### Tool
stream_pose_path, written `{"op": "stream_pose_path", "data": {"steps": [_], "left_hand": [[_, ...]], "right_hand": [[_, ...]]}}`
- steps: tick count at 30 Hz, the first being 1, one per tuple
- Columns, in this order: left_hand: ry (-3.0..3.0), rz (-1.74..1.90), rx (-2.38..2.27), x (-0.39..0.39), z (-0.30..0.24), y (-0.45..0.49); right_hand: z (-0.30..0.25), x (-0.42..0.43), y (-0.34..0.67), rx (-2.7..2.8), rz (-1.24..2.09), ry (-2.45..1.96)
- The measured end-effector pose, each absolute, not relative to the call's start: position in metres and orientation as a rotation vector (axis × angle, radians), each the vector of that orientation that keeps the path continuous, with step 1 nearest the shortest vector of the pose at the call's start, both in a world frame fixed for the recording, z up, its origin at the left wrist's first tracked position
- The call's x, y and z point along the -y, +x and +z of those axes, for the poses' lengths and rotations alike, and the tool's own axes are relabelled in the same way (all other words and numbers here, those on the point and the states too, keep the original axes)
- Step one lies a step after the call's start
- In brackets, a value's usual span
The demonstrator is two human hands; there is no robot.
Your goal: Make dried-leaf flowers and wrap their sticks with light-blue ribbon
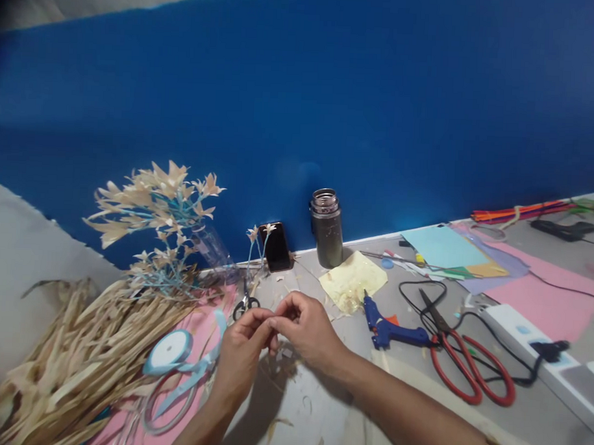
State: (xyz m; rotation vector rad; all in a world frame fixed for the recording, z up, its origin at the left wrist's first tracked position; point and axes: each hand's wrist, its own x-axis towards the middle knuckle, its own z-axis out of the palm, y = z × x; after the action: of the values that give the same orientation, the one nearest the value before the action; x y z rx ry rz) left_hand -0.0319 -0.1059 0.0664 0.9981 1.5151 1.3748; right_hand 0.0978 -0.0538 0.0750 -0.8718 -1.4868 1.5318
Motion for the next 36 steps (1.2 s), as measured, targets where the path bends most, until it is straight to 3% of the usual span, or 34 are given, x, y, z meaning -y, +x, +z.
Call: {"op": "stream_pose_path", "data": {"steps": [12, 21, 28, 36], "left_hand": [[0.948, 1.382, -1.51, 0.112, 0.065, -0.031], [1.099, 1.504, -1.65, 0.119, 0.063, -0.029], [0.746, 1.45, -1.299, 0.114, 0.065, -0.028], [0.666, 1.455, -1.107, 0.118, 0.063, -0.026]], "right_hand": [[0.079, 0.057, 0.099, 1.527, 1.626, -0.844], [0.075, 0.058, 0.1, 1.698, 1.407, -0.959], [0.074, 0.053, 0.105, 1.598, 1.698, -0.841], [0.073, 0.054, 0.106, 1.517, 1.742, -0.916]]}}
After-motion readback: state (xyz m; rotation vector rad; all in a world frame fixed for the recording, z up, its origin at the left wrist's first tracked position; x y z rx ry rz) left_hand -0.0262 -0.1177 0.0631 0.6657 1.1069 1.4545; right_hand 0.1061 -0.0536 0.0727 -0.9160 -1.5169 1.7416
